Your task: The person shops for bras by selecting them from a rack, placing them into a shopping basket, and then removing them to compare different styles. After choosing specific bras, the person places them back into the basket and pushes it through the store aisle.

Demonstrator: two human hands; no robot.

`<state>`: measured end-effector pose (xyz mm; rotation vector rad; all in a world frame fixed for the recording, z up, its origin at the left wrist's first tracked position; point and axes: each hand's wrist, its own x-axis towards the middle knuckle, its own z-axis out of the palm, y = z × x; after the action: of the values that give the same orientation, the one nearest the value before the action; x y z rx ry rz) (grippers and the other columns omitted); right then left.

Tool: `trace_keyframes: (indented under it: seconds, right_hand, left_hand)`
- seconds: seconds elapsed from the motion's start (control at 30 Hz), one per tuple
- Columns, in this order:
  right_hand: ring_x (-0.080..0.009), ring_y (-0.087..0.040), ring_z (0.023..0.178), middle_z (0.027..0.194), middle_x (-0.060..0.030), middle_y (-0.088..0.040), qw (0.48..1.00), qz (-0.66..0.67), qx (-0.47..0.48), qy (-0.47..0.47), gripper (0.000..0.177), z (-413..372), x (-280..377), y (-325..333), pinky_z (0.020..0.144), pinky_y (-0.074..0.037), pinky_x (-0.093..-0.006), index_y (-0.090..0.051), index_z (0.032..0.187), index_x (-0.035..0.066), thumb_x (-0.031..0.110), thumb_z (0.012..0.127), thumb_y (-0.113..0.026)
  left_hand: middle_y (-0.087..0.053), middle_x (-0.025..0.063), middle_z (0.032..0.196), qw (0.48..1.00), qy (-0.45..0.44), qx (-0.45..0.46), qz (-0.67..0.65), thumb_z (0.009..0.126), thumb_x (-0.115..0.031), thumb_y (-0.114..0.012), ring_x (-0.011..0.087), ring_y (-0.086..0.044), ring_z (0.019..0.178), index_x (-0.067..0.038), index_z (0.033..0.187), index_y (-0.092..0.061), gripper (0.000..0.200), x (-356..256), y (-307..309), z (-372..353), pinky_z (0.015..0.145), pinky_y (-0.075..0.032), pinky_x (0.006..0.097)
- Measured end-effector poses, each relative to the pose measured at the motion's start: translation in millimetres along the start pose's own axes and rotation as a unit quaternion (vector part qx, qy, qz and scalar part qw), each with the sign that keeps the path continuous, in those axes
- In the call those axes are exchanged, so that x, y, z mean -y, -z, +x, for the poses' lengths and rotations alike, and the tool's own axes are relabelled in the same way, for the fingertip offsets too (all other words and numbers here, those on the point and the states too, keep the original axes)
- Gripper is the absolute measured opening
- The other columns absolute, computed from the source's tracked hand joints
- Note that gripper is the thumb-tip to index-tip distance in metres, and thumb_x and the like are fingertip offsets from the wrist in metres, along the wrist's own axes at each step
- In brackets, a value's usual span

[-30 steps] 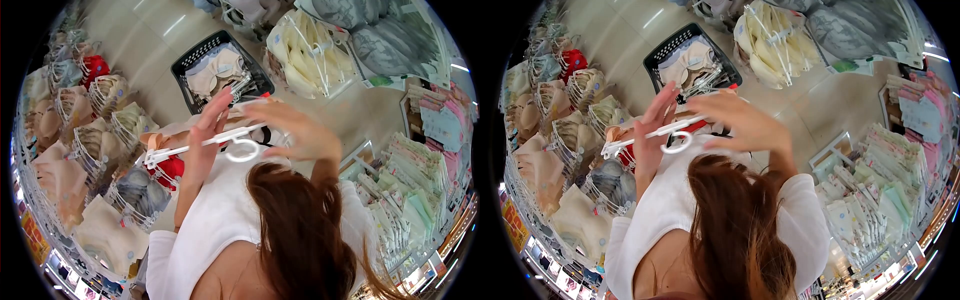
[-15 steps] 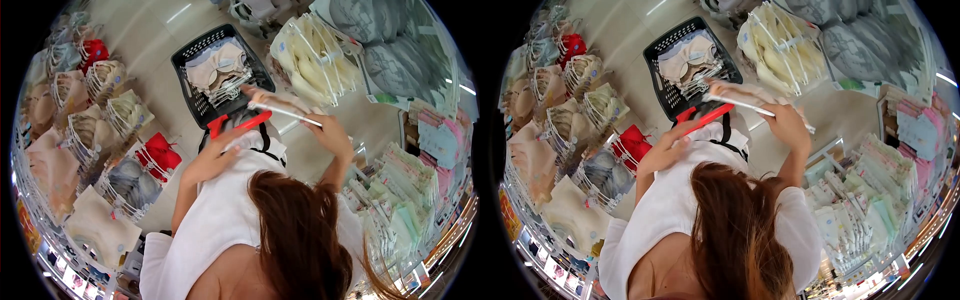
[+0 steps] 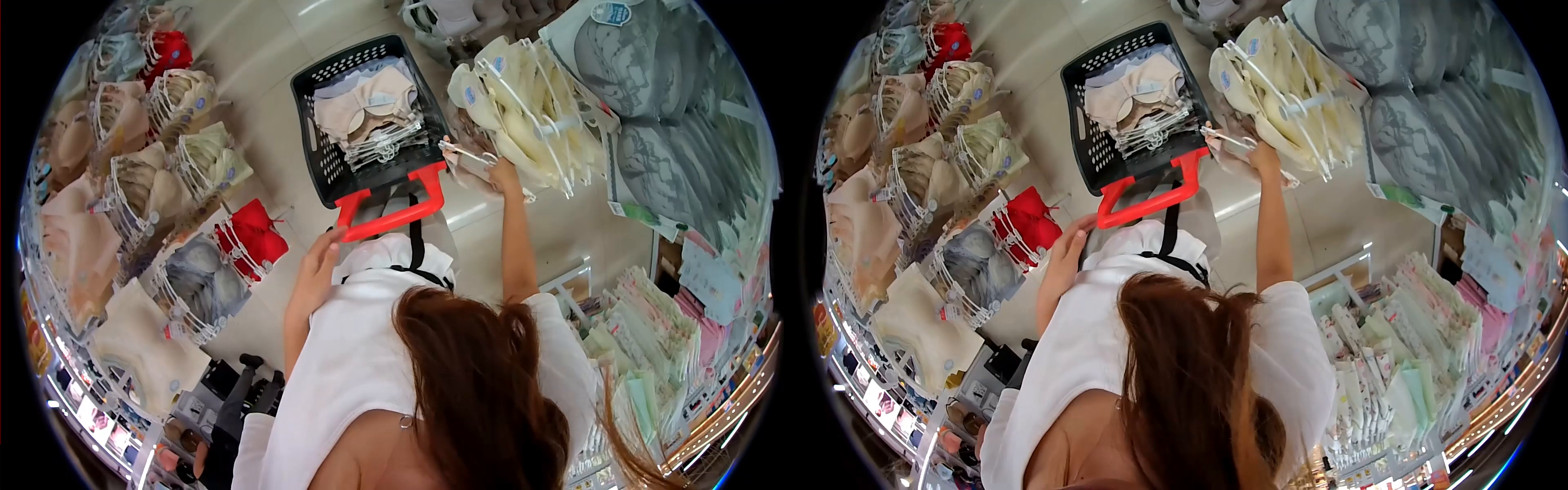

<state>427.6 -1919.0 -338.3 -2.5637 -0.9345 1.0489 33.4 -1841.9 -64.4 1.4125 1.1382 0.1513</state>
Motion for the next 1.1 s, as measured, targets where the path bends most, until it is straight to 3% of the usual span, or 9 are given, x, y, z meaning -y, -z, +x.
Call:
trace_keyframes:
  seconds: [0.07,0.4,0.57,0.6,0.7,0.77,0.87,1.0,1.1]
  right_hand:
    - [-0.0158,-0.053,0.043,0.053,-0.0094,-0.055,0.991,0.09,0.084,-0.047,0.02,6.4,-11.6,-4.7,0.039,-0.041,-0.0303,-0.061,0.082,-0.002,0.014,0.07,-0.066]
    - [-0.0214,-0.06,0.049,0.06,-0.0155,-0.061,0.959,0.107,0.141,-0.22,0.021,-40.2,-6.0,22.0,0.047,-0.046,-0.0324,-0.063,0.079,-0.003,0.01,0.063,-0.063]
    - [-0.0296,-0.063,0.06,0.072,-0.0217,-0.063,0.975,0.116,0.023,-0.188,0.029,-52.8,11.8,7.6,0.058,-0.05,-0.0384,-0.061,0.09,-0.004,0.007,0.065,-0.052]
    - [-0.0204,-0.052,0.038,0.055,-0.0131,-0.057,0.99,0.022,0.01,-0.137,0.018,-5.8,-36.1,-48.0,0.036,-0.041,-0.0339,-0.06,0.084,-0.004,0.007,0.071,-0.055]
    - [-0.0284,-0.063,0.063,0.078,-0.0195,-0.063,0.99,0.074,-0.015,-0.115,0.025,23.1,-15.6,-73.5,0.058,-0.05,-0.0361,-0.06,0.095,-0.003,0.009,0.074,-0.052]
    - [-0.0315,-0.058,0.094,0.101,-0.0211,-0.059,0.939,0.045,-0.285,0.185,0.03,30.7,4.4,-77.1,0.084,-0.044,-0.0373,-0.059,0.104,-0.001,0.009,0.078,-0.047]
    - [-0.0315,-0.05,0.109,0.112,-0.0196,-0.056,0.978,0.149,-0.142,0.03,0.032,68.5,-5.2,-98.5,0.096,-0.035,-0.0357,-0.058,0.109,0.0,0.009,0.081,-0.046]
    - [-0.0331,-0.054,0.1,0.107,-0.021,-0.058,0.948,0.275,-0.15,0.062,0.028,108.8,-17.9,-122.9,0.089,-0.039,-0.0354,-0.058,0.105,-0.002,0.011,0.083,-0.047]
    - [-0.0343,-0.055,0.095,0.102,-0.022,-0.059,0.941,0.311,-0.134,-0.019,0.025,100.4,8.6,-102.8,0.083,-0.041,-0.0367,-0.06,0.099,-0.002,0.015,0.085,-0.047]
  left_hand:
    - [-0.053,0.0152,0.118,1.0,0.017,-0.004,0.001,0.095,-0.026,-0.038,0.0219,-0.047,0.114,0.002,0.121,-0.048,0.039,-4.1,-2.3,-7.2,0.097,-0.032,0.0304]
    - [-0.054,0.0157,0.117,0.996,0.036,-0.084,0.004,0.095,-0.024,-0.037,0.0221,-0.047,0.114,0.003,0.12,-0.048,0.038,-9.9,-6.7,-19.3,0.097,-0.032,0.03]
    - [-0.053,0.0158,0.118,0.995,0.038,-0.087,-0.013,0.095,-0.024,-0.037,0.0225,-0.047,0.115,0.004,0.12,-0.048,0.039,-11.6,-17.2,-13.3,0.097,-0.032,0.0301]
    - [-0.053,0.016,0.118,0.996,0.037,-0.083,-0.018,0.095,-0.024,-0.037,0.0227,-0.047,0.115,0.004,0.12,-0.048,0.039,-11.9,-18.4,-12.7,0.097,-0.032,0.0302]
    - [-0.054,0.0165,0.117,0.996,0.042,-0.079,0.002,0.095,-0.025,-0.037,0.0233,-0.048,0.114,0.004,0.12,-0.048,0.039,-10.3,-20.6,-11.4,0.097,-0.033,0.031]
    - [-0.054,0.0163,0.116,0.996,0.046,-0.081,0.001,0.095,-0.025,-0.038,0.0236,-0.048,0.113,0.003,0.12,-0.048,0.039,-6.2,-23.8,-11.8,0.097,-0.033,0.0313]
    - [-0.053,0.0155,0.116,0.995,0.066,-0.072,0.003,0.095,-0.025,-0.039,0.0238,-0.049,0.111,0.002,0.12,-0.048,0.038,-11.6,-31.4,-18.1,0.095,-0.034,0.0318]
    - [-0.052,0.0145,0.117,0.994,0.07,-0.078,0.0,0.094,-0.024,-0.039,0.0237,-0.049,0.11,0.002,0.119,-0.049,0.037,-14.6,-34.5,-19.8,0.093,-0.036,0.0315]
    - [-0.052,0.0149,0.117,0.994,0.07,-0.087,0.001,0.094,-0.023,-0.039,0.0237,-0.049,0.11,0.002,0.119,-0.049,0.037,-11.3,-34.8,-21.6,0.093,-0.036,0.0316]
